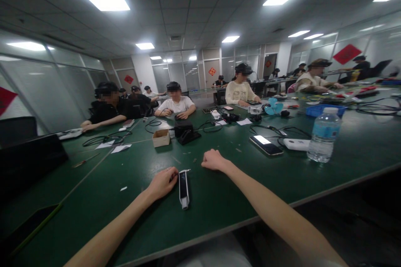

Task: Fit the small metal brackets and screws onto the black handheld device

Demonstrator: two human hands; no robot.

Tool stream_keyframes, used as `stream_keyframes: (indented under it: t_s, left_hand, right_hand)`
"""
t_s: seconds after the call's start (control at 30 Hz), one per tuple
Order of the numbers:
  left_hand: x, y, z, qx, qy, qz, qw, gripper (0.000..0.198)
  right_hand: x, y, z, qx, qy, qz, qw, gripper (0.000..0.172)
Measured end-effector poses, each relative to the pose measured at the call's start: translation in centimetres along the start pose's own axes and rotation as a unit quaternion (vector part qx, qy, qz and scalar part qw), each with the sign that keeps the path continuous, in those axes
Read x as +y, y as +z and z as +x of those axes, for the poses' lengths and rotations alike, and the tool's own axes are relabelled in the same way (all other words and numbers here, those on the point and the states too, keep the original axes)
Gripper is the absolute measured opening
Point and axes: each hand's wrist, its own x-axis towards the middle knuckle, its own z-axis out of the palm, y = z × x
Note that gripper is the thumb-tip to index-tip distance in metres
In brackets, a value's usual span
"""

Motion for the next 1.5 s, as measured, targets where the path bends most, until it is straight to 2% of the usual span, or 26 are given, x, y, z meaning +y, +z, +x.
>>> stream_keyframes:
  t_s: [0.13,0.3,0.43,0.67,1.1,1.5]
  left_hand:
    - [-0.1,0.1,0.0,0.004,0.009,-0.003,1.000,0.016]
    - [-0.2,0.2,0.0,0.003,0.001,0.001,1.000,0.016]
    - [-0.1,0.1,0.0,0.002,0.001,0.000,1.000,0.016]
    - [-0.2,0.2,0.1,0.009,0.010,0.006,1.000,0.016]
    - [-0.8,0.9,0.1,0.018,0.025,0.001,1.000,0.019]
    - [-0.7,0.9,0.2,0.014,0.024,0.012,1.000,0.015]
  right_hand:
    - [-0.7,-0.5,-0.4,0.030,-0.034,-0.009,0.999,0.014]
    - [-1.9,-0.6,-0.8,0.068,-0.078,0.031,0.994,0.007]
    - [-2.9,0.1,-1.0,0.064,-0.133,0.065,0.987,0.015]
    - [-3.9,1.3,-1.3,0.044,-0.219,0.068,0.972,0.018]
    - [-4.0,-0.1,-1.6,0.025,-0.191,0.095,0.977,0.020]
    - [-3.7,0.2,-1.4,0.018,-0.202,0.118,0.972,0.021]
